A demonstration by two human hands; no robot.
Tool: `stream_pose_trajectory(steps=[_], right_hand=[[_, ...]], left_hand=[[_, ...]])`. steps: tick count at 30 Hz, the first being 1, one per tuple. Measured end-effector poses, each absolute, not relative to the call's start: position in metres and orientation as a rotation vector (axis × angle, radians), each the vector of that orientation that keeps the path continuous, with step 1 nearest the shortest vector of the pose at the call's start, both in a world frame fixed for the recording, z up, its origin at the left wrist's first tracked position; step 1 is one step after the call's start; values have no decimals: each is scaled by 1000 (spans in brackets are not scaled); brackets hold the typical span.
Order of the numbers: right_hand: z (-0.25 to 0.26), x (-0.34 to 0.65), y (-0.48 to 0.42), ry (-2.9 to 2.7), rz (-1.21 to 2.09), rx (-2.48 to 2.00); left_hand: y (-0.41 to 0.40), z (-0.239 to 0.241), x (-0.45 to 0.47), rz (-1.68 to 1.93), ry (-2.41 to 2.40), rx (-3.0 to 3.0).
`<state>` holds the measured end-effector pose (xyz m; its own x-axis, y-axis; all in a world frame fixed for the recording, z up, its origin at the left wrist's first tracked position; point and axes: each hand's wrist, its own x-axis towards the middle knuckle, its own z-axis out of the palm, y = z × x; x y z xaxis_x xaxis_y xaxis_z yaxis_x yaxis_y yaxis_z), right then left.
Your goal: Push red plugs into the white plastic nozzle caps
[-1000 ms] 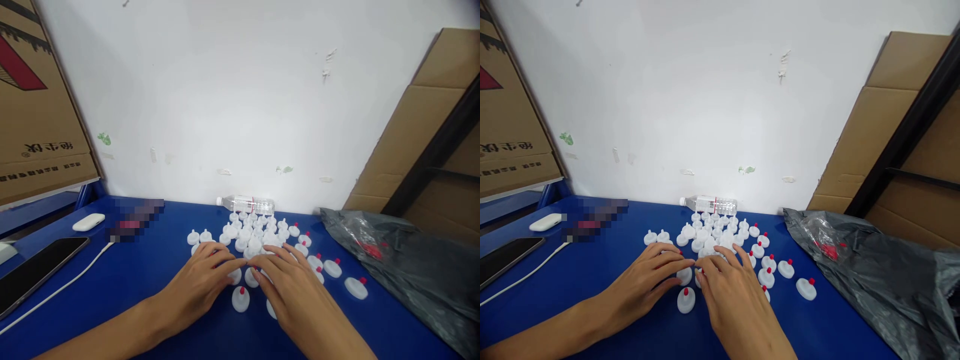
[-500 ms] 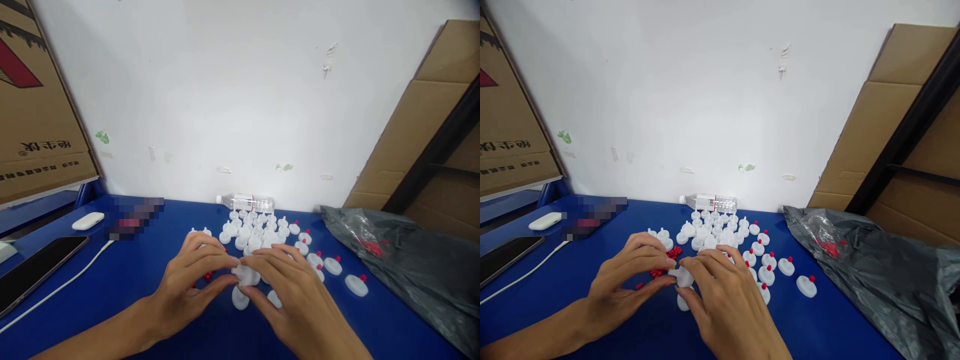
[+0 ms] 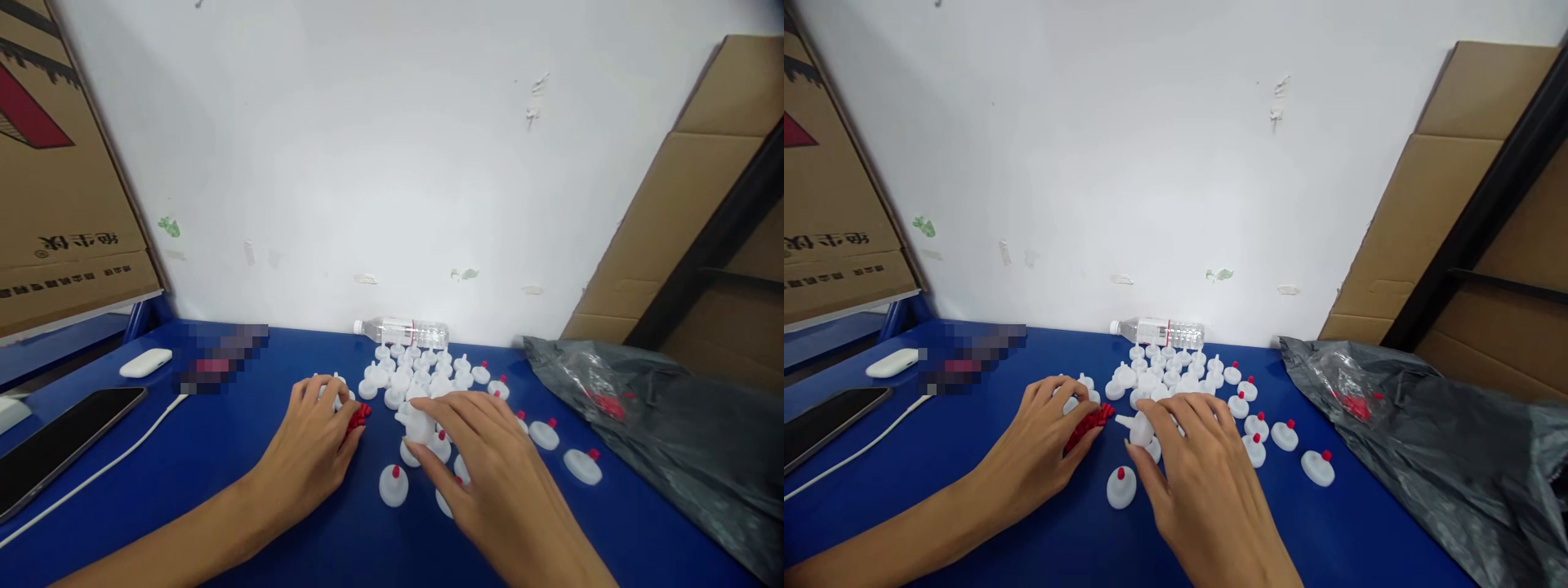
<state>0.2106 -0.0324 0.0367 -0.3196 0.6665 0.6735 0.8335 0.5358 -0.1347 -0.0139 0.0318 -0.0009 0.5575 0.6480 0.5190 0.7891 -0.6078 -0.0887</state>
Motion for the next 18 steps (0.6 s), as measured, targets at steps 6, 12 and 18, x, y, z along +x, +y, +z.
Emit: stream_pose_trajectory(steps=[6,12,18], right_hand=[[37,210,-32,-2117,-279,-1182],[38,209,-33,-2148,-275,-1181],[38,209,-34,-2156,-272,-1170]], left_hand=[[33,-3,-14,-620,-1201,-2515],[32,-3,-14,-643,-1189,-2628],[32,-3,-12,-649,-1170,-2708]])
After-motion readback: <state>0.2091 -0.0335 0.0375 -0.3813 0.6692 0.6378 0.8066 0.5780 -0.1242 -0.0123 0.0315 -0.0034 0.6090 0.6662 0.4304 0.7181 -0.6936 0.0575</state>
